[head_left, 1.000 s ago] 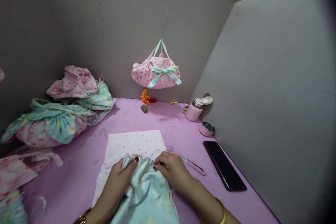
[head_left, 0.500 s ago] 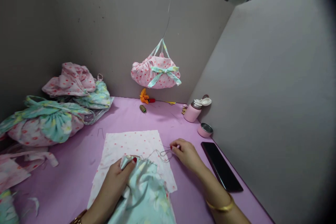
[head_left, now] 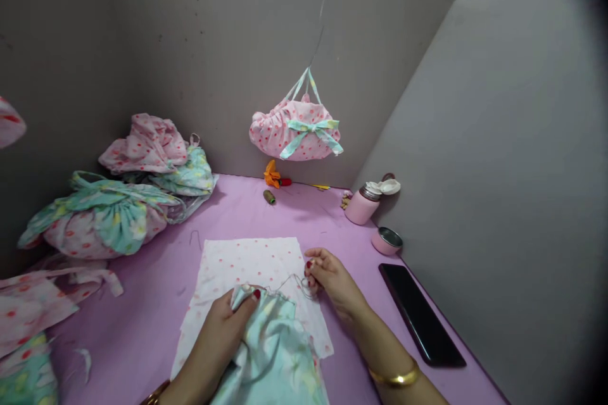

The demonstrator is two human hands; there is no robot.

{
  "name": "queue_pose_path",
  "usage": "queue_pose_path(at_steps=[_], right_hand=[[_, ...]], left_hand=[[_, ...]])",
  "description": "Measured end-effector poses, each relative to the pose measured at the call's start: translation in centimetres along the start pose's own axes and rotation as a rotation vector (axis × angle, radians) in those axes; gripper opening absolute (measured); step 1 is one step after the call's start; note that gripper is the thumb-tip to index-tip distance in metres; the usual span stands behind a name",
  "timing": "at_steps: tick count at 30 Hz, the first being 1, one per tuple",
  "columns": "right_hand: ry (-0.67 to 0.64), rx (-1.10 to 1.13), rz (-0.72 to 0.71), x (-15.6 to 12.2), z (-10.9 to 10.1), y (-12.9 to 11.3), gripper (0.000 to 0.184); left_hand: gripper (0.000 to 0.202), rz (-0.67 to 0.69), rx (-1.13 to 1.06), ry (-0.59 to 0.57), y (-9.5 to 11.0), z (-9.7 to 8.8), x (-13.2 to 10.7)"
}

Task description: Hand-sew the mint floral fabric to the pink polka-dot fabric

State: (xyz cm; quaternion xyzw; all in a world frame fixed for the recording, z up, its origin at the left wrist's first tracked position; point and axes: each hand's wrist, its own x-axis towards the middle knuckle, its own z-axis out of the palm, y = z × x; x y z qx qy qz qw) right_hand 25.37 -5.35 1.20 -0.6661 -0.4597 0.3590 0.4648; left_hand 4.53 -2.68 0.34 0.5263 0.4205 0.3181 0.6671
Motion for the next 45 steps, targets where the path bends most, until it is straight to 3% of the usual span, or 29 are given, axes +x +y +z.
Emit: queue_pose_path(at_steps=[3, 5, 11, 14, 18, 26, 29, 30, 32, 35, 36, 41, 45], right_hand=[[-0.178, 0.167, 0.049, -1.2, 1.6, -0.9, 0.017], [-0.230, 0.212, 0.024, -2.2, 2.5, -1.3, 0.014], [-0.240, -0.220, -0.317, -4.3, 3.8, -1.3, 0.016], [-0.234, -0.373, -0.391, -4.3, 3.8, -1.1, 0.020], [-0.240, -0.466, -0.376, -4.3, 3.6, -1.1, 0.016], [-0.190, -0.381, -0.367, -4.3, 3.6, -1.5, 0.015], [-0.175, -0.363, -0.320, -4.5, 3.4, -1.9, 0.001], [-0.187, -0.334, -0.306, -4.6, 3.3, -2.1, 0.006], [-0.308, -0.225, -0.280, -4.9, 2.7, -2.6, 0.010], [-0.616, -0.077, -0.212, -5.2, 1.9, -3.2, 0.013], [-0.631, -0.061, -0.184, -5.2, 1.7, -3.2, 0.011], [-0.198, -0.191, -0.161, -4.3, 2.4, -2.1, 0.011], [-0.190, -0.249, -0.243, -4.0, 3.6, -1.5, 0.008]], left_hand=[[0.021, 0.010, -0.006, 0.007, 0.2, 0.1, 0.1], [0.021, 0.012, 0.005, 0.018, 0.4, 0.2, 0.2], [0.022, 0.008, 0.036, -0.016, 0.1, 0.1, 0.2], [0.022, 0.007, 0.027, -0.018, -0.2, 0.1, 0.3], [0.022, -0.021, 0.022, 0.003, -0.2, 0.2, 0.4], [0.021, -0.028, 0.013, -0.001, 0.2, 0.1, 0.3], [0.020, -0.028, 0.009, -0.007, 0.2, 0.1, 0.2], [0.020, -0.024, 0.007, -0.007, 0.2, 0.2, 0.2], [0.020, -0.012, 0.007, -0.002, 0.1, 0.2, 0.3], [0.021, -0.008, -0.007, -0.003, 0.1, 0.2, 0.4], [0.022, -0.013, -0.015, -0.008, 0.1, 0.3, 0.4], [0.019, -0.028, -0.021, -0.027, 0.2, 0.3, 0.2], [0.020, -0.024, 0.003, 0.000, 0.4, 0.3, 0.1]])
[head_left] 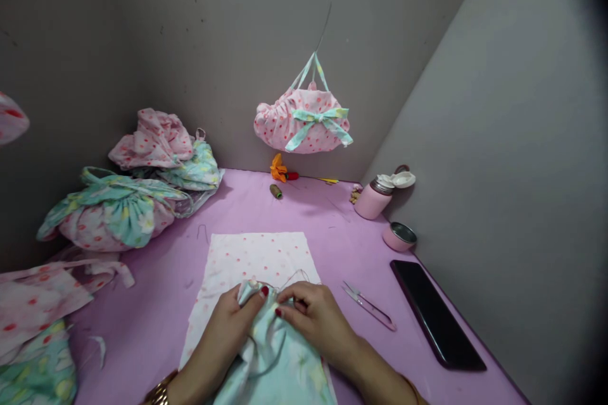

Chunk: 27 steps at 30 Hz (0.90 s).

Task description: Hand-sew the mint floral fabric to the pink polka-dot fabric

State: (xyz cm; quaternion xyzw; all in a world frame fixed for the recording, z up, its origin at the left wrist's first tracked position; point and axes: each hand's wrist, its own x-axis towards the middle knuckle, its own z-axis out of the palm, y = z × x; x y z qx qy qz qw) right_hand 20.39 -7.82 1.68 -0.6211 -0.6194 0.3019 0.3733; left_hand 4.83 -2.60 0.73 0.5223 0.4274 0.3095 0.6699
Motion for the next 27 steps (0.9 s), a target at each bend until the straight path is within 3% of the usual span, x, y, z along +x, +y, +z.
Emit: queue_pose_path(at_steps=[2, 4, 7, 9, 12, 18, 27], right_hand=[[0.058, 0.053, 0.017, 0.1, -0.2, 0.2, 0.009], [0.208, 0.086, 0.081, 0.2, -1.2, 0.8, 0.014], [0.439, -0.083, 0.101, 0.4, -3.5, 2.0, 0.012], [0.479, -0.190, 0.084, 0.4, -4.5, 2.4, 0.022], [0.365, -0.153, 0.042, 0.2, -4.1, 1.7, 0.012], [0.048, -0.095, -0.122, -0.5, -0.4, -0.7, 0.016], [0.054, -0.069, -0.066, -0.3, 0.3, -0.2, 0.018]], left_hand=[[0.021, 0.001, -0.002, 0.007, 0.0, 0.0, 0.0], [0.022, -0.013, -0.009, 0.004, 0.0, 0.0, 0.0], [0.023, -0.027, -0.017, -0.011, -0.1, 0.0, 0.0], [0.024, -0.029, -0.027, -0.010, -0.1, 0.0, -0.1], [0.026, -0.028, -0.037, -0.006, 0.0, 0.1, -0.2], [0.023, 0.004, -0.022, -0.003, 0.3, 0.1, -0.2], [0.019, -0.010, -0.071, -0.034, 0.0, -0.1, 0.0]])
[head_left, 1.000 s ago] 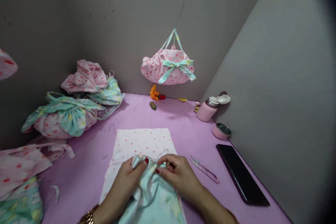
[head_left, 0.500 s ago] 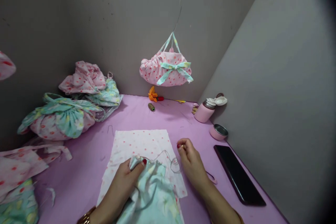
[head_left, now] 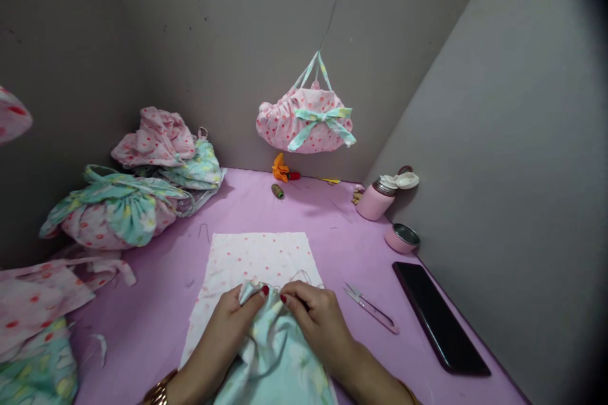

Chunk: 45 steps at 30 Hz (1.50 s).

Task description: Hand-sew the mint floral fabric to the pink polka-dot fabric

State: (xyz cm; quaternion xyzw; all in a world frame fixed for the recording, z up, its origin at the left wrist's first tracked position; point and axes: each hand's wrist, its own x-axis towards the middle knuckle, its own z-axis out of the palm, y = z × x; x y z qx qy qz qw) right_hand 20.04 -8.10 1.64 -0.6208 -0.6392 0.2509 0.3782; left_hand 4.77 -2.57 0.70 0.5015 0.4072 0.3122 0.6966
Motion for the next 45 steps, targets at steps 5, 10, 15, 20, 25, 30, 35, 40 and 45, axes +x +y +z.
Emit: queue_pose_path(at_steps=[5, 10, 15, 20, 25, 30, 35, 40, 45], right_hand=[[-0.002, 0.003, 0.004, -0.16, 0.16, 0.07, 0.019], [0.006, 0.002, 0.004, -0.29, 0.22, 0.07, 0.019], [0.011, -0.003, 0.007, -0.24, 0.15, -0.16, 0.019], [0.016, -0.001, -0.006, -0.30, 0.15, -0.21, 0.018], [0.011, -0.019, 0.011, -0.32, 0.24, -0.03, 0.018], [0.008, -0.031, 0.026, -0.20, 0.28, 0.13, 0.018], [0.009, -0.009, 0.013, -0.22, 0.32, 0.27, 0.019], [0.011, 0.008, -0.001, -0.36, 0.27, 0.15, 0.019], [0.019, 0.012, -0.008, -0.34, 0.24, -0.03, 0.019]], left_hand=[[0.018, -0.008, 0.008, 0.010, -0.13, -0.03, 0.01], [0.019, 0.006, 0.023, 0.001, -0.08, -0.04, 0.03], [0.018, -0.006, 0.037, 0.013, -0.07, -0.09, -0.02], [0.019, -0.001, 0.019, 0.009, 0.04, -0.04, -0.14], [0.019, 0.012, 0.037, 0.003, -0.06, -0.09, 0.04], [0.020, 0.010, 0.048, -0.004, -0.06, -0.08, -0.13], [0.020, 0.002, 0.038, -0.005, 0.05, -0.05, -0.18], [0.021, -0.013, 0.036, 0.009, -0.29, -0.12, 0.06], [0.020, 0.011, 0.032, 0.004, -0.24, -0.06, -0.03]])
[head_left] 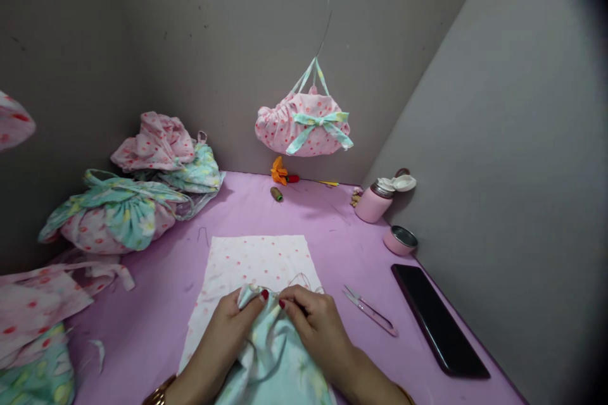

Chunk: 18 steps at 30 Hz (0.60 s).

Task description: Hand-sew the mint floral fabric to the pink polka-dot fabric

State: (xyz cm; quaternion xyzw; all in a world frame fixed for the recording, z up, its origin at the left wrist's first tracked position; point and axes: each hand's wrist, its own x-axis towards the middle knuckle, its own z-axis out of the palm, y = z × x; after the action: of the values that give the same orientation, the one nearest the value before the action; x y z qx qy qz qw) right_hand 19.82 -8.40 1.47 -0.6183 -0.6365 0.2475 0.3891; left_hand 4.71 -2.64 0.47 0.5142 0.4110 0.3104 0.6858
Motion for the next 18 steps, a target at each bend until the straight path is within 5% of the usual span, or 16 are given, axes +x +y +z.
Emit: queue_pose_path(at_steps=[18], right_hand=[[-0.015, -0.137, 0.023, -0.16, 0.29, 0.52, 0.024]], left_hand=[[0.021, -0.022, -0.017, -0.012, 0.33, 0.16, -0.05]])
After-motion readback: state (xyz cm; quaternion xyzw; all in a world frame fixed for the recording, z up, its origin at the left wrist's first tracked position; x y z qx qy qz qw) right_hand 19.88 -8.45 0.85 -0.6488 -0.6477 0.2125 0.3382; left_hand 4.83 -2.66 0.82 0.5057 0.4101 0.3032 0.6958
